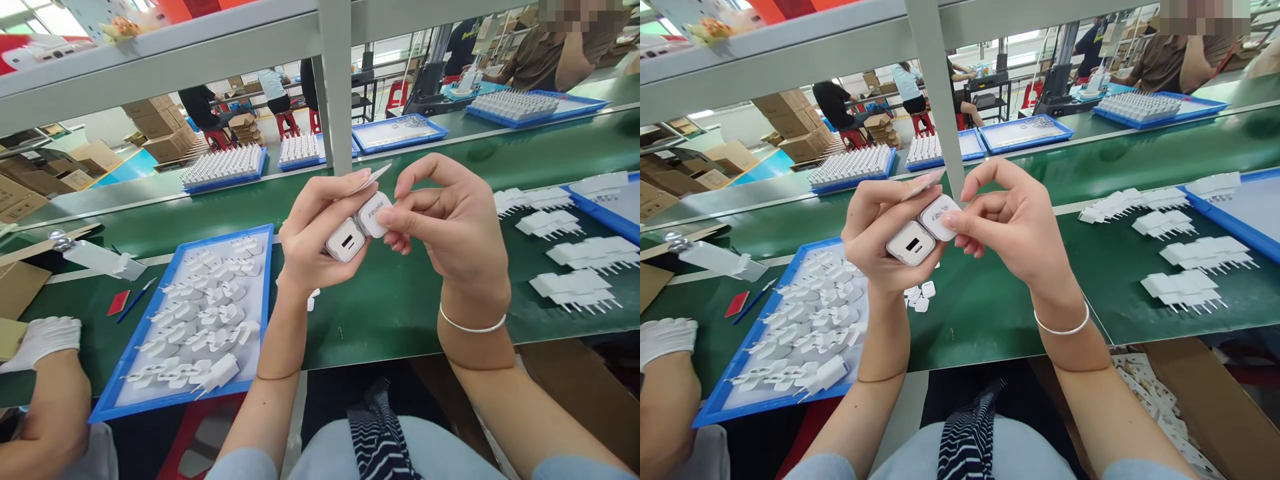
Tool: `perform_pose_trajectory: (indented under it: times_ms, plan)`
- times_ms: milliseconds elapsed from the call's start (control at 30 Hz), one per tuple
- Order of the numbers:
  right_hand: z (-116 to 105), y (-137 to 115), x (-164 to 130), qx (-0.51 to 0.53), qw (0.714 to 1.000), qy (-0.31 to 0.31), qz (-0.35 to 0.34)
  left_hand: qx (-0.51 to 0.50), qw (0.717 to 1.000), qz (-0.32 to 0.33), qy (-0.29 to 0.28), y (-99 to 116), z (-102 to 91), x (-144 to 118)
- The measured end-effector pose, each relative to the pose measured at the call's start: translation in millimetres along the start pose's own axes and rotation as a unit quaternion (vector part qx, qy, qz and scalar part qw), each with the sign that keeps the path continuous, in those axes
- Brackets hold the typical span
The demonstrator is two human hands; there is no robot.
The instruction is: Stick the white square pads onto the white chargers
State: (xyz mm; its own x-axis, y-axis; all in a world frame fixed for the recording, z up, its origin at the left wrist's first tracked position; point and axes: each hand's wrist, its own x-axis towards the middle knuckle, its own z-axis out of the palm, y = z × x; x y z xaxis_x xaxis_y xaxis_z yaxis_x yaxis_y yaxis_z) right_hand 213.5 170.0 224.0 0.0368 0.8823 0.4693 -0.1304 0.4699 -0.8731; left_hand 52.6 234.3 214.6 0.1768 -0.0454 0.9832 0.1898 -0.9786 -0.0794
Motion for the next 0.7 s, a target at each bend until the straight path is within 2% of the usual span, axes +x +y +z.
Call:
perform_pose_trajectory:
  times_ms: [267,433,700]
  plan:
    - [2.0,2.3,-0.5,0.006,1.0,0.007,-0.004,0.01,0.996,-0.067,-0.053,-7.0,-4.1,-11.0]
    - [2.2,1.5,-0.9,-0.001,1.0,0.009,-0.003,0.023,0.999,-0.021,-0.035,-5.9,-3.0,-7.9]
    - [4.6,2.9,-2.0,-0.026,0.999,0.026,-0.038,0.012,1.0,-0.004,-0.019,-5.8,-0.4,-4.1]
